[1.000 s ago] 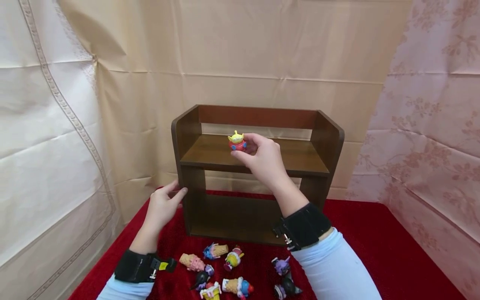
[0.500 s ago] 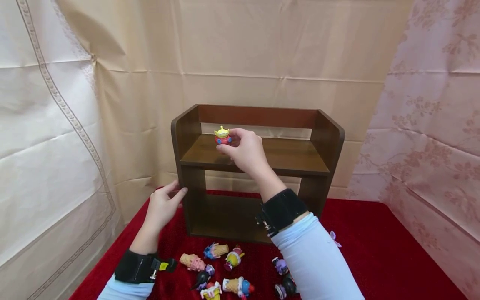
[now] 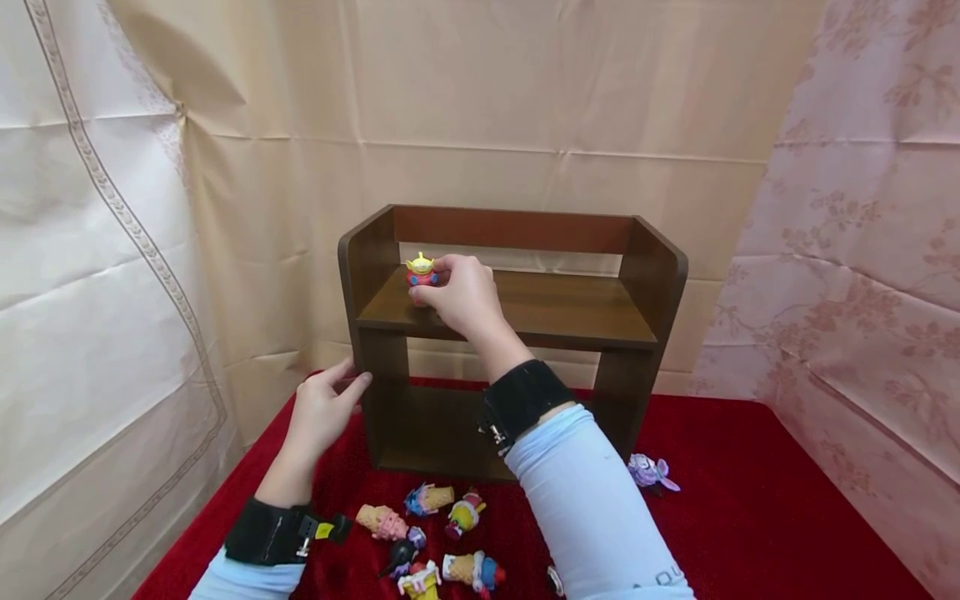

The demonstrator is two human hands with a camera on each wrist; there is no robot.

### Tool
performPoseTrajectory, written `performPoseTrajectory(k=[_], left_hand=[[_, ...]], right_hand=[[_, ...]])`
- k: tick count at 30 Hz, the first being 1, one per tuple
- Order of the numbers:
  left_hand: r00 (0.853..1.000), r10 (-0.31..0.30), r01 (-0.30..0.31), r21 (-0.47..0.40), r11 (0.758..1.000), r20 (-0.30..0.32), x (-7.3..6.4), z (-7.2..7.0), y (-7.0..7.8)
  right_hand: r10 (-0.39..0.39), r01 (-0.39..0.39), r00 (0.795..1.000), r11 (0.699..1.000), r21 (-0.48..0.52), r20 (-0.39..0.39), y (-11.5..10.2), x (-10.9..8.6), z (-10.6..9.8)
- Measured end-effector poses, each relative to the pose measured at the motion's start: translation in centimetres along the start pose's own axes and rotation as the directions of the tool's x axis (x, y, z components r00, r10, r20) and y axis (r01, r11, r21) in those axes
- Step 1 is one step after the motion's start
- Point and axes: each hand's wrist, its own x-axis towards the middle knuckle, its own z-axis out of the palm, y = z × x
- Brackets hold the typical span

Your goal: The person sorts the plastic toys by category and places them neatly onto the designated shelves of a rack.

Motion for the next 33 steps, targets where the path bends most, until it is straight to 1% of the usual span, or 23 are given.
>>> performPoseTrajectory(k=[7,11,14,19,26,30,33], left_hand=[[1.000,-0.002,0.002,-0.006,1.000,0.014,0.0,0.2,0.1],[1.000,-0.008,0.008,-0.002,1.000,0.012,-0.1,0.1,0.2],[1.000,-0.013,0.013,0.002,1.000,0.008,-0.2,0.1,0.3],[1.000,-0.014,0.014,0.000,1.000,0.011,-0.2,0.1,0.4],[1.000,-0.014,0.014,-0.008,1.000,0.006,-0.1,0.3,0.3],[1.000,-0.017,0.017,-0.009,1.000,0.008,-0.2,0.4,0.4],[1.000,-0.017,0.017,-0.010,1.000,0.006,-0.2,0.4,0.4]], right_hand=[[0.027,-0.027,1.000,0.999,-0.038,-0.009,-0.1,0.2,0.9],[0.028,-0.030,0.999,0.997,-0.075,-0.021,0.0,0.4,1.2],[0.031,-0.032,0.999,0.997,-0.075,-0.020,0.1,0.5,1.2],[0.047,-0.047,0.999,0.998,-0.041,-0.001,0.2,0.6,1.1],[0.041,-0.040,0.999,0.996,-0.084,0.008,0.3,0.4,0.9],[0.036,-0.032,0.999,0.995,-0.093,0.038,0.3,0.3,0.8],[0.031,-0.025,0.997,0.996,-0.080,0.070,0.3,0.3,0.7]])
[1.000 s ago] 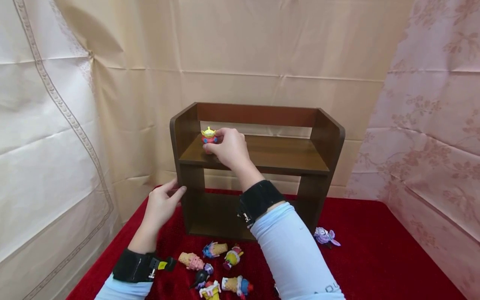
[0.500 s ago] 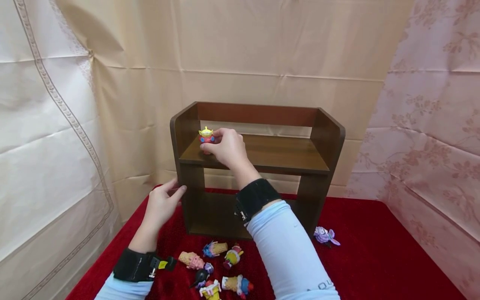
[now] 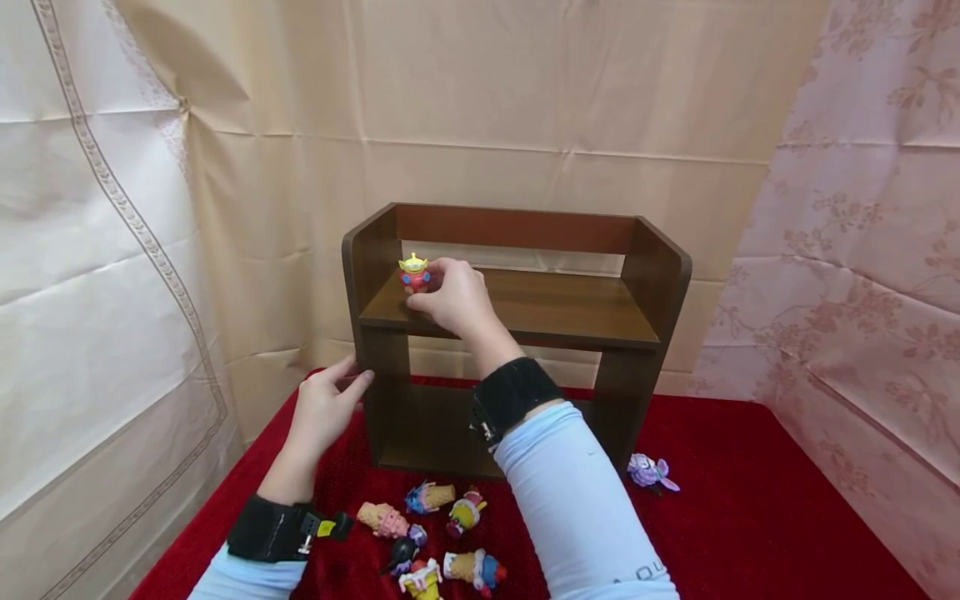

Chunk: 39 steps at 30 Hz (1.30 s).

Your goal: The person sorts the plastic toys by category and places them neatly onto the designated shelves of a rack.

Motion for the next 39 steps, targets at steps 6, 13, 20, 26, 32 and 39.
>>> performPoseTrajectory(k=[6,13,20,26,32,39], left_hand=[[1.000,0.012,-0.012,0.007,1.000,0.002,0.1,-0.1,-0.1],[1.000,0.019,-0.019,0.004,1.000,-0.005,0.2,0.2,-0.2],[1.000,0.005,-0.005,-0.008,1.000,0.008,0.1,0.3,0.0],[1.000,0.014,-0.014,-0.008,1.000,0.006,0.0,0.3,0.0],[1.000,0.020,-0.020,-0.008,1.000,0.000,0.1,0.5,-0.1],[1.000,0.009,-0.009,-0.004,1.000,0.008,0.1,0.5,-0.1]], right_hand=[[0.000,0.000,1.000,1.000,0.012,0.011,0.1,0.0,0.1],[-0.035,0.033,0.999,0.997,-0.071,-0.033,0.0,0.1,1.0],[-0.034,0.027,0.998,0.992,-0.119,-0.060,-0.2,-0.1,1.5],[-0.037,0.024,0.996,0.987,-0.161,-0.077,-0.2,-0.1,1.8],[-0.040,0.024,0.995,0.983,-0.183,-0.086,-0.1,0.1,1.9],[-0.071,0.061,0.994,0.990,-0.126,-0.079,0.1,-0.5,1.4]])
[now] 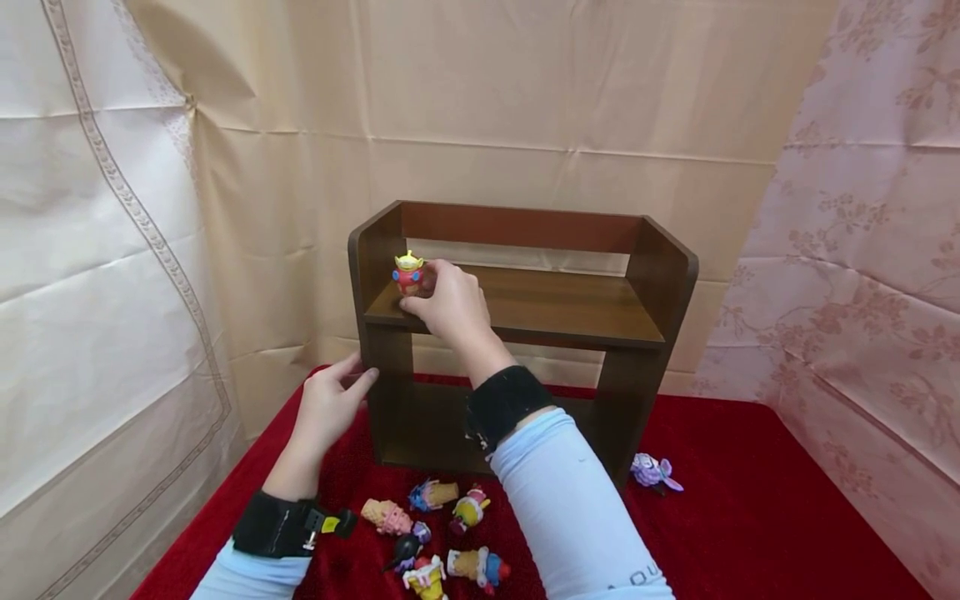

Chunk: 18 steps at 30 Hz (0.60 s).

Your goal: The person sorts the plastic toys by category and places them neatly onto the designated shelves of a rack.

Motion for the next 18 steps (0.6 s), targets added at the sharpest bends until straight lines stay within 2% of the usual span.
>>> performPoseTrajectory(k=[5,12,18], left_hand=[[1.000,0.007,-0.007,-0.002,1.000,-0.006,-0.1,0.0,0.0],[1.000,-0.003,0.003,-0.003,1.000,0.005,-0.1,-0.2,0.2],[1.000,0.006,-0.006,0.001,1.000,0.006,-0.2,-0.3,0.2]], right_hand=[[-0.048,0.057,0.996,0.991,0.122,-0.071,0.4,-1.1,-0.8],[-0.118,0.156,0.975,0.967,0.201,-0.187,1.6,-3.2,-2.7],[-0.145,0.195,0.967,0.949,0.247,-0.208,2.2,-4.7,-4.3]])
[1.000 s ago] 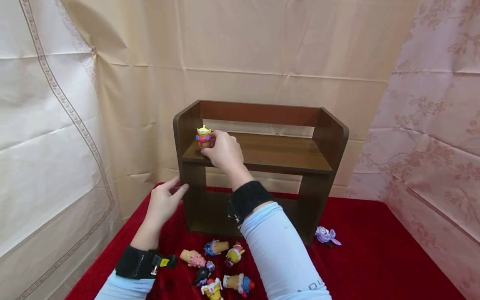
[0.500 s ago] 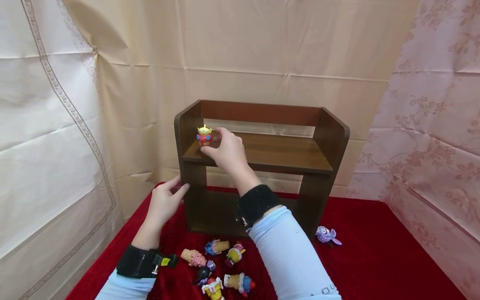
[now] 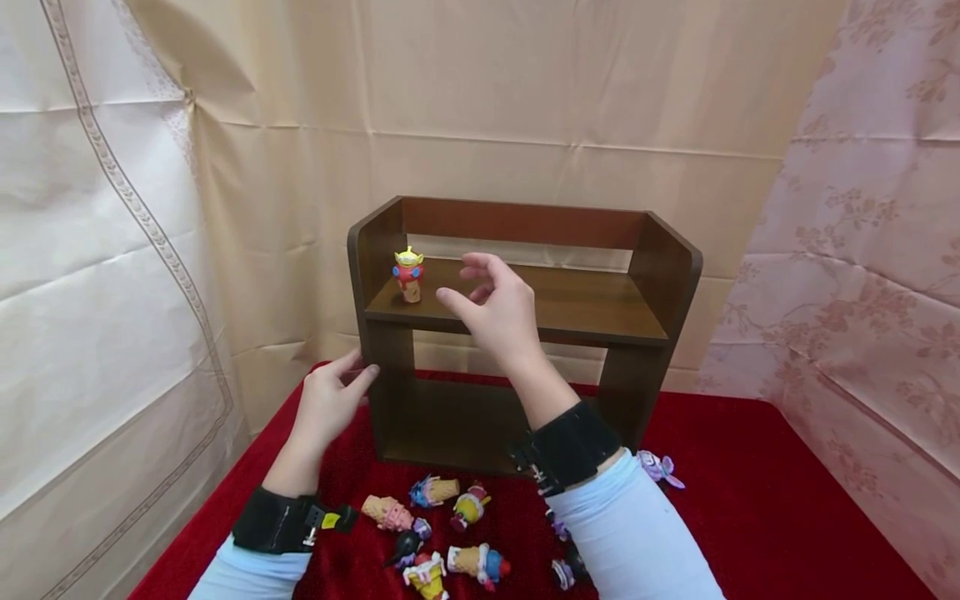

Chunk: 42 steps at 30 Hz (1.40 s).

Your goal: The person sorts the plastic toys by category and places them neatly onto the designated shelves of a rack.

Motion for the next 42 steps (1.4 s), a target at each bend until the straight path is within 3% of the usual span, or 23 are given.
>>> performPoseTrajectory(k=[13,21,28,37,42], left_hand=[[1.000,-0.019,0.019,-0.010,1.000,0.004,-0.1,-0.1,0.2],[1.000,-0.012,0.012,-0.010,1.000,-0.005,0.0,0.0,0.1],[1.000,-0.008,0.008,-0.012,1.000,-0.012,0.1,0.1,-0.1],[1.000,-0.013,0.013,-0.003,1.000,-0.014,0.1,0.1,0.0],[1.000,-0.019,0.019,-0.004,1.000,-0.011,0.1,0.1,0.0]], right_hand=[[-0.018,0.015,0.999,0.999,0.049,0.050,0.5,-3.3,-2.9],[-0.051,0.054,0.994,0.998,-0.030,0.098,1.7,-5.7,-4.1],[-0.073,0.087,0.975,0.994,-0.059,0.211,3.3,-8.1,-4.9],[-0.092,0.128,0.953,0.986,-0.107,0.290,5.1,-11.4,-5.0],[-0.106,0.167,0.931,0.975,-0.149,0.350,5.8,-12.9,-5.3]])
